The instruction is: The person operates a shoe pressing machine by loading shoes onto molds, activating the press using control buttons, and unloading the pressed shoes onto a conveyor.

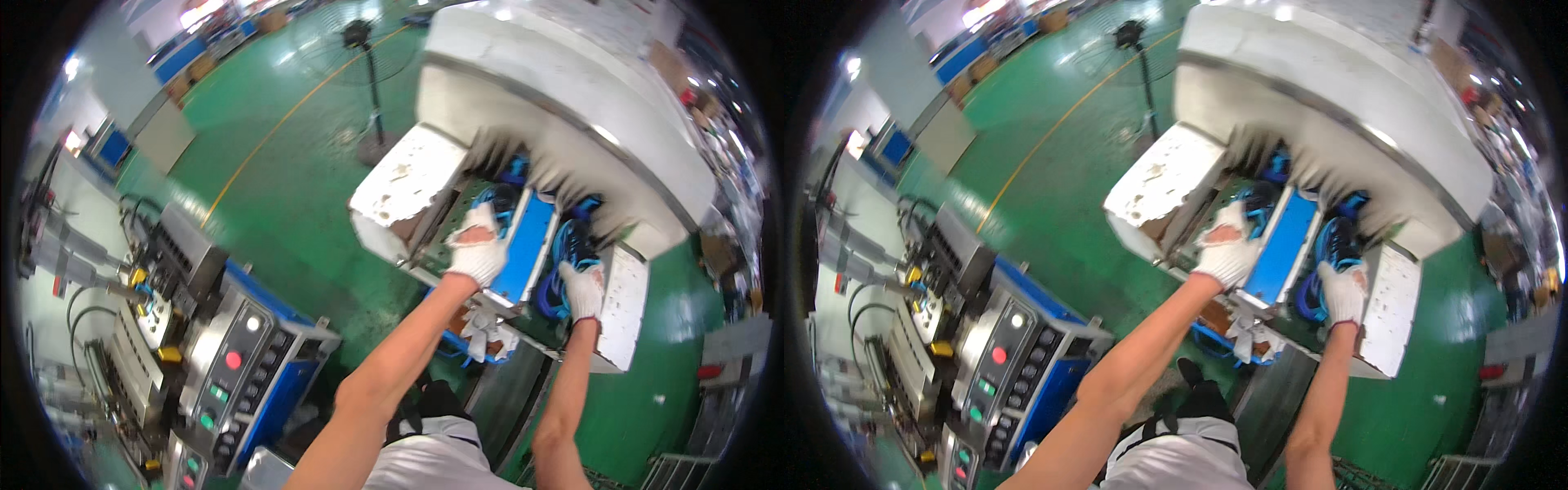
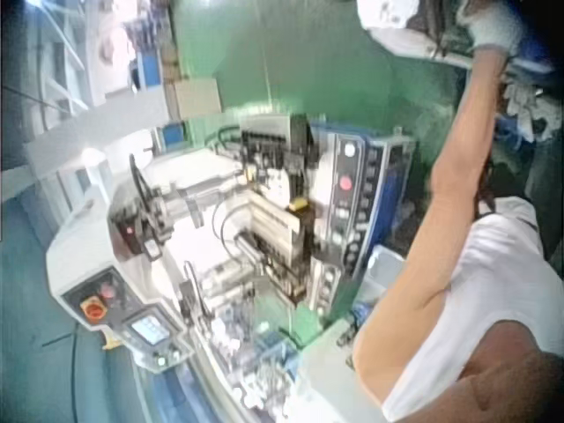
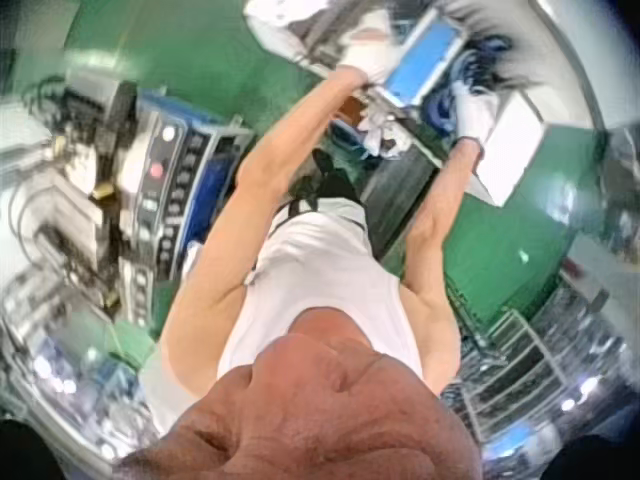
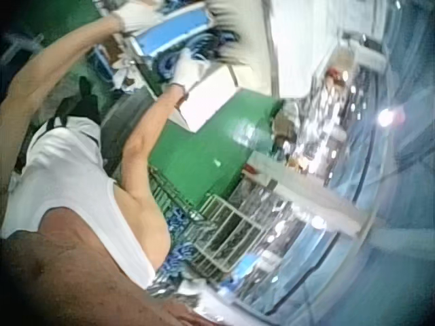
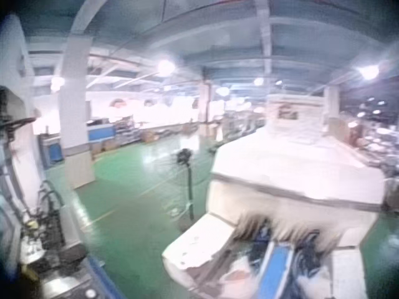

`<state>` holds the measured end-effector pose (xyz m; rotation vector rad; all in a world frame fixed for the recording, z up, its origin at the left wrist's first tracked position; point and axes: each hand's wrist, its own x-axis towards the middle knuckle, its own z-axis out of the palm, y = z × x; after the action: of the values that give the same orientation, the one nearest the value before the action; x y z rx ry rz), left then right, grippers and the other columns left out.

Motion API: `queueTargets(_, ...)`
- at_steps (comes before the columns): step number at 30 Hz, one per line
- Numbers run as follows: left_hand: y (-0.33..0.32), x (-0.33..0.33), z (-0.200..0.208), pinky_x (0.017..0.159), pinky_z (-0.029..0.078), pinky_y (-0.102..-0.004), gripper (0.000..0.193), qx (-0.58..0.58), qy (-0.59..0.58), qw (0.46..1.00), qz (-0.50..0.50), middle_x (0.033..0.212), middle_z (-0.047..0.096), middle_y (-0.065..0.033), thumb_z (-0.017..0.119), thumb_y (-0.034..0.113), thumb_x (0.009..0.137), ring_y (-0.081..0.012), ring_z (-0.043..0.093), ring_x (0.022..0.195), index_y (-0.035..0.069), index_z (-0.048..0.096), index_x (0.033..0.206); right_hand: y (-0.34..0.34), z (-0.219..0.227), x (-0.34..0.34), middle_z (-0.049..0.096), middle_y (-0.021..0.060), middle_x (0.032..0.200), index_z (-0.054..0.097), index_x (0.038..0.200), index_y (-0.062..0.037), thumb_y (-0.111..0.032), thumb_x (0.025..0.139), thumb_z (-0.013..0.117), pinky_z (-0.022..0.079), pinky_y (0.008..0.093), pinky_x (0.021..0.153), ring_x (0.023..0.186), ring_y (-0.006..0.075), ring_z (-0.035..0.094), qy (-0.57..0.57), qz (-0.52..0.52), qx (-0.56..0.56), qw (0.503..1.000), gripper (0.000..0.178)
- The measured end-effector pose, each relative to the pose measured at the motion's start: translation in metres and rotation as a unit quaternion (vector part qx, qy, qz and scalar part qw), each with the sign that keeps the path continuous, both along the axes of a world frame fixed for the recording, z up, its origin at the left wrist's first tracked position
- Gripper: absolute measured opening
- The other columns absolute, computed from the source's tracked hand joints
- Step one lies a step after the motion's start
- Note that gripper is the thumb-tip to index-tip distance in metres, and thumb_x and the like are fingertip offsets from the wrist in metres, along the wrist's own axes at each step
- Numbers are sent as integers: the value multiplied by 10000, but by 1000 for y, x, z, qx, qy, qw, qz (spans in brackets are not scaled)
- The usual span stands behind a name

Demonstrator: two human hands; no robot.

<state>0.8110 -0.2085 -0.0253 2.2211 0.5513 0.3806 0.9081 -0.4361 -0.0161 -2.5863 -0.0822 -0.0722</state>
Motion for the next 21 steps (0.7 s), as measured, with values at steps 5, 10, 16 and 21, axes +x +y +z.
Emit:
queueTargets(5, -48, -46, -66, 1131, 407, -439, 783, 50, -153, 985, 69, 1449, 487, -308, 617, 433, 925, -408, 515, 1331, -47, 375, 1495, 23, 30, -38, 576, 235, 1400, 422, 1480, 71, -135, 1012, 605, 384, 425, 1165, 1305, 327, 551, -311, 144, 54, 938, 543)
queueTargets(10, -81, -245, -105, 1017, 496, -468, 546, -164, 94, 952, 242, 1285, 644, -229, 626, 373, 939, -396, 628, 1187, 27, 573, 1358, 86, -13, -122, 607, 146, 1359, 502, 1431, 20, -82, 992, 644, 525, 360, 1009, 1193, 247, 617, 151, 480, 302, 810, 473)
queueTargets(16, -249, -609, -206, 919, 541, -495, 461, -217, 226, 490, 813, 1112, 707, -232, 547, 429, 925, -384, 685, 1063, 42, 688, 1131, 156, -165, -208, 605, 212, 1361, 486, 1430, 19, -117, 946, 707, 543, 373, 978, 1214, 269, 620, 405, 675, 100, 609, 549)
queueTargets(21, -434, -745, -173, 806, 593, -463, 546, -196, 262, 217, 919, 1064, 714, -224, 560, 481, 946, -354, 744, 883, -5, 602, 1190, 175, -185, -225, 594, 265, 1367, 489, 1411, 65, -104, 908, 712, 502, 400, 1043, 1240, 324, 620, 337, 720, -99, 599, 576)
